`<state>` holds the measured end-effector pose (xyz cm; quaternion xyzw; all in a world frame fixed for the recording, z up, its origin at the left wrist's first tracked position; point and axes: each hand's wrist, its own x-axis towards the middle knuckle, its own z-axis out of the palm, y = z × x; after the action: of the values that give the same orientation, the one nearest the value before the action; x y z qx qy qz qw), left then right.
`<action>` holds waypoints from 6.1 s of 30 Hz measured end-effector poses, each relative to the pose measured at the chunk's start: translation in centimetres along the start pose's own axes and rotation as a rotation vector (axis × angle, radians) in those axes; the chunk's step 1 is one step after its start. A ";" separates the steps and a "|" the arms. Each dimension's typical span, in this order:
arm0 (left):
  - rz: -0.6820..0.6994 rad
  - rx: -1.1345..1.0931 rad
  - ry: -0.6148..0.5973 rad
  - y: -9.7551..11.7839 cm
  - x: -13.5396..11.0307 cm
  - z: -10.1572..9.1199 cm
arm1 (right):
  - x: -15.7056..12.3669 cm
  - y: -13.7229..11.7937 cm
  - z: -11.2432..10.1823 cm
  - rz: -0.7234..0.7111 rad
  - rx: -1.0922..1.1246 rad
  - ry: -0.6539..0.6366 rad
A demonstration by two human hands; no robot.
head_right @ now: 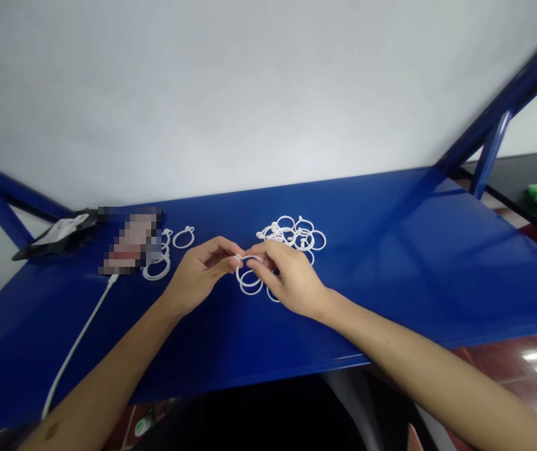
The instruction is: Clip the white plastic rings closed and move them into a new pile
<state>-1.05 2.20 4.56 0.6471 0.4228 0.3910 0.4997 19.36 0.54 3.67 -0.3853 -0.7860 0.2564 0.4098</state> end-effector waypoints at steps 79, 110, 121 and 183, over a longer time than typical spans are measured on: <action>0.017 0.014 0.012 -0.2 0.1 -0.1 | -0.1 -0.2 -0.2 -0.080 -0.046 -0.038; 0.169 0.056 0.097 -0.9 0.1 0.6 | -0.7 -0.8 0.0 0.229 0.388 -0.195; 0.224 0.317 0.120 -0.8 0.6 0.5 | 0.1 0.3 -0.3 0.158 0.055 -0.116; 0.144 0.224 0.293 0.2 0.8 -2.0 | 0.6 0.6 -0.3 -0.103 -0.247 0.017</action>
<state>-2.59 3.53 5.23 0.6633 0.4846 0.4662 0.3284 19.65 1.36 3.70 -0.3940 -0.8268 0.1330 0.3787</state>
